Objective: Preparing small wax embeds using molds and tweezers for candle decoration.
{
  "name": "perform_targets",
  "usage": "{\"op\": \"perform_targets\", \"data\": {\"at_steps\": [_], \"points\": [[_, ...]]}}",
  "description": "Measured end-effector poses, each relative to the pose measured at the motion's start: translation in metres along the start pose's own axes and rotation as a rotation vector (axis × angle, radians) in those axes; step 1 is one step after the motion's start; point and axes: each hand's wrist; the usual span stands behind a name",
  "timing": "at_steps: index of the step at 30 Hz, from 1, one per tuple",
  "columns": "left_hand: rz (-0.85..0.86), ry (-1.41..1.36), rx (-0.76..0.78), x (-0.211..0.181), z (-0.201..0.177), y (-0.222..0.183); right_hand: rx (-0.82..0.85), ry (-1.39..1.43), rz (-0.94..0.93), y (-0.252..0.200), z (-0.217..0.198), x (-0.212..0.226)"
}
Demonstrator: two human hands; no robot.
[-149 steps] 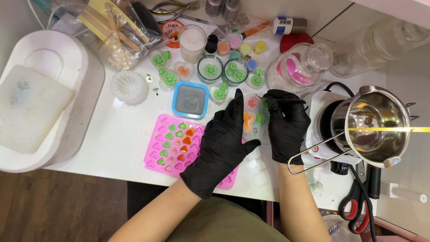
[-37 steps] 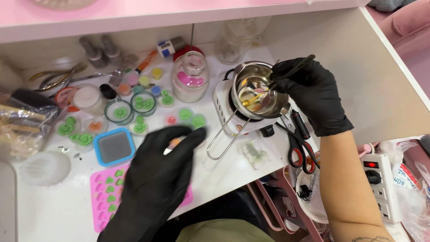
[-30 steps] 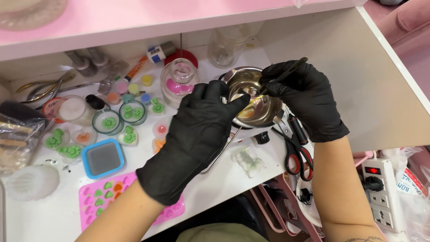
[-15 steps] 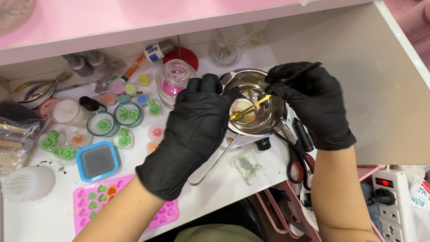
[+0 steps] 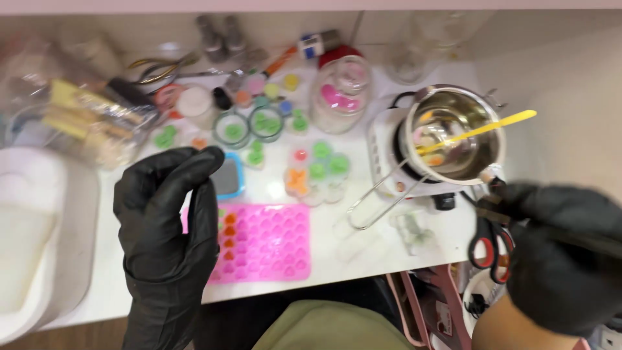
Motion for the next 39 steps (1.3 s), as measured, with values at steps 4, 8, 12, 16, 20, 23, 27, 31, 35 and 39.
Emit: {"op": "perform_targets", "data": {"at_steps": [4,8,12,16,20,23,27,31,35,39], "points": [[-0.15,-0.019,-0.075,0.041,-0.017,-0.049,0.489,0.361,0.101,-0.026,0.045,0.029],[-0.237,-0.062,-0.085,0.063,-0.03,-0.087,0.74,0.129,-0.032,-0.037,0.143,0.055],[-0.328,-0.103,-0.068,0.08,-0.033,-0.115,0.952,0.003,0.044,-0.053,0.186,0.037],[-0.374,-0.1,-0.032,0.094,-0.038,-0.133,0.72,-0.171,0.092,-0.074,0.221,0.021],[-0.422,-0.048,0.019,0.104,-0.042,-0.147,0.649,-0.172,0.079,-0.083,0.235,-0.001],[-0.449,-0.002,0.046,0.113,-0.041,-0.158,0.612,-0.2,0.091,-0.09,0.241,-0.015],[-0.446,0.028,0.059,0.114,-0.044,-0.155,0.576,-0.109,0.272,-0.097,0.245,-0.028],[-0.39,0.019,0.065,0.117,-0.036,-0.142,0.581,-0.188,0.209,-0.096,0.255,-0.034],[-0.374,-0.041,0.05,0.128,-0.027,-0.136,0.548,-0.209,0.285,-0.088,0.276,-0.03],[-0.446,-0.138,0.07,0.135,-0.023,-0.136,0.612,-0.055,0.231,-0.088,0.294,-0.027]]}}
Point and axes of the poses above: each hand's wrist, its own y-axis towards the middle knuckle, its own z-axis out of the palm, x = y × z, and after that the axes turned 6 degrees about y, right-handed
